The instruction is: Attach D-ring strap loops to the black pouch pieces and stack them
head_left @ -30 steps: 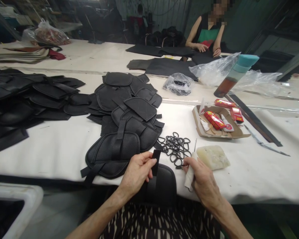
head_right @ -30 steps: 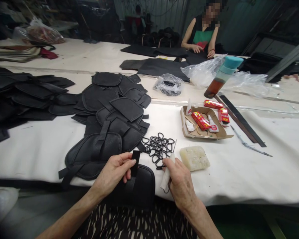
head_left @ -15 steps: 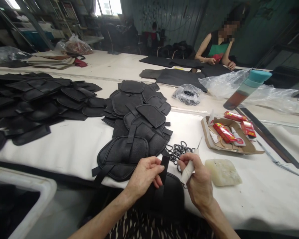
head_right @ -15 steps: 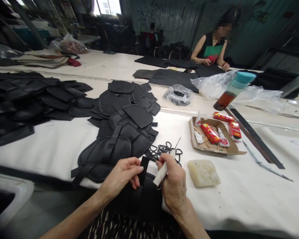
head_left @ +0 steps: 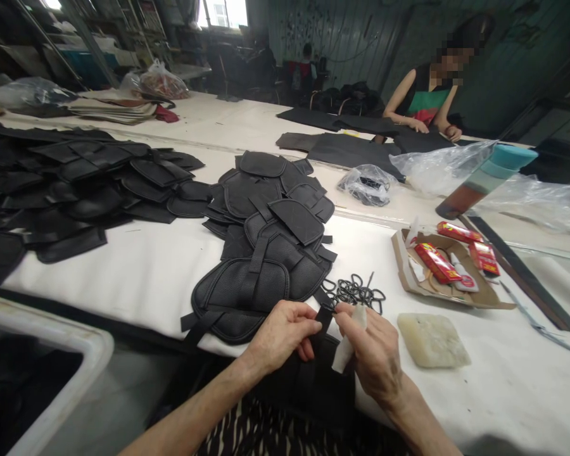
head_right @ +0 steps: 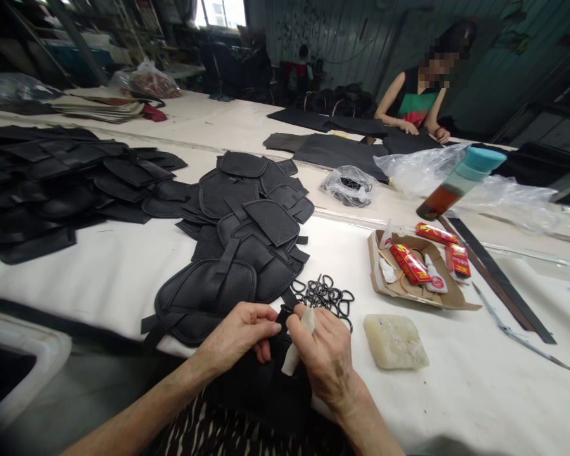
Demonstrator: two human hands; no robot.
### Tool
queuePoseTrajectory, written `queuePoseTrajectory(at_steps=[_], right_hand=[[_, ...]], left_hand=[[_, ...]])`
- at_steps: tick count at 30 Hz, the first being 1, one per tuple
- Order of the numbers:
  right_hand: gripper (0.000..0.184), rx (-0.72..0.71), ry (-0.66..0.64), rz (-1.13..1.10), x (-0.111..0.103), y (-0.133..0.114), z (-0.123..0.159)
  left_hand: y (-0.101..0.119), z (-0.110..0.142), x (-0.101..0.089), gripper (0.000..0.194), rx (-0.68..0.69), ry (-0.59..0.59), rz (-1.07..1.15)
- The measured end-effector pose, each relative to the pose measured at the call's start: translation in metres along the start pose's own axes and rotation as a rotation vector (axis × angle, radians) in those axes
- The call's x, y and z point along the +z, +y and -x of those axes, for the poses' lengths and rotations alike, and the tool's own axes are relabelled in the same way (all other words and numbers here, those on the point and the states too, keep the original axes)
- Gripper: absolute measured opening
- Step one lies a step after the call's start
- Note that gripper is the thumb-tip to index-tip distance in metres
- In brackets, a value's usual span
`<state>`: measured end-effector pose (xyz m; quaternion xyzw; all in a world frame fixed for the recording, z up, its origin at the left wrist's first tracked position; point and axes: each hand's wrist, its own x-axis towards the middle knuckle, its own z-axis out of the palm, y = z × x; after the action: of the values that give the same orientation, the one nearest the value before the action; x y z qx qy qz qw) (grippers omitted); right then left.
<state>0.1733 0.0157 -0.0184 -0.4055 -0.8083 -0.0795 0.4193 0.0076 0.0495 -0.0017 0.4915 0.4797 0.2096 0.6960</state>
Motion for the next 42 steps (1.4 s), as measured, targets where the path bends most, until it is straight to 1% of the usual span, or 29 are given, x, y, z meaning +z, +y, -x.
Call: queuePoseTrajectory(at_steps=[3, 6, 8, 10, 12, 15, 18, 20, 23, 26, 29, 32, 35, 37, 39, 42], right_hand=[[0.018, -0.078, -0.014, 0.016, -0.004, 0.001, -0.002], [0.02, -0.095, -0.054, 0.037, -0.006, 0.001, -0.003], [0.021, -0.089, -0.07, 0.058, -0.007, 0.0, -0.002], [0.021, -0.086, -0.059, 0.085, -0.007, -0.002, -0.002], [0.022, -0.1, -0.052, 0.122, -0.007, -0.004, -0.003], [0.024, -0.149, -0.063, 0.2, -0.007, -0.008, -0.007], [0.022, -0.192, -0.065, 0.256, -0.008, -0.01, -0.011], [0.02, -0.207, -0.063, 0.257, -0.009, -0.01, -0.011], [0.018, -0.189, -0.077, 0.221, -0.009, -0.01, -0.007], [0.02, -0.106, -0.048, 0.109, -0.006, -0.011, 0.001], [0.023, 0.066, 0.015, -0.038, 0.001, -0.015, 0.009], [0.022, 0.234, 0.048, -0.174, 0.008, -0.019, 0.016], [0.02, 0.307, 0.048, -0.258, 0.013, -0.021, 0.023], [0.021, 0.333, 0.042, -0.284, 0.014, -0.021, 0.027], [0.023, 0.37, 0.053, -0.328, 0.014, -0.024, 0.028], [0.022, 0.493, 0.11, -0.384, 0.013, -0.03, 0.023]], left_hand=[[-0.002, 0.001, -0.001, 0.011, 0.006, -0.003, 0.028], [-0.006, 0.004, 0.0, 0.013, 0.051, 0.038, 0.073], [-0.008, 0.006, 0.0, 0.027, 0.099, 0.052, 0.109], [-0.01, 0.008, 0.0, 0.043, 0.132, 0.046, 0.149], [-0.011, 0.01, 0.0, 0.05, 0.146, 0.037, 0.176], [-0.011, 0.011, 0.001, 0.05, 0.153, 0.026, 0.19], [-0.011, 0.012, 0.001, 0.047, 0.16, 0.024, 0.206], [-0.01, 0.012, 0.0, 0.045, 0.163, 0.026, 0.22], [-0.011, 0.012, -0.001, 0.043, 0.17, 0.036, 0.24], [-0.012, 0.011, -0.001, 0.044, 0.181, 0.045, 0.257], [-0.013, 0.01, -0.002, 0.046, 0.189, 0.037, 0.266], [-0.014, 0.01, -0.002, 0.048, 0.189, 0.032, 0.277], [-0.015, 0.009, -0.001, 0.046, 0.167, 0.058, 0.291], [-0.015, 0.01, 0.0, 0.041, 0.154, 0.082, 0.299], [-0.014, 0.01, 0.002, 0.033, 0.142, 0.102, 0.299], [-0.011, 0.013, 0.005, 0.022, 0.145, 0.184, 0.276]])
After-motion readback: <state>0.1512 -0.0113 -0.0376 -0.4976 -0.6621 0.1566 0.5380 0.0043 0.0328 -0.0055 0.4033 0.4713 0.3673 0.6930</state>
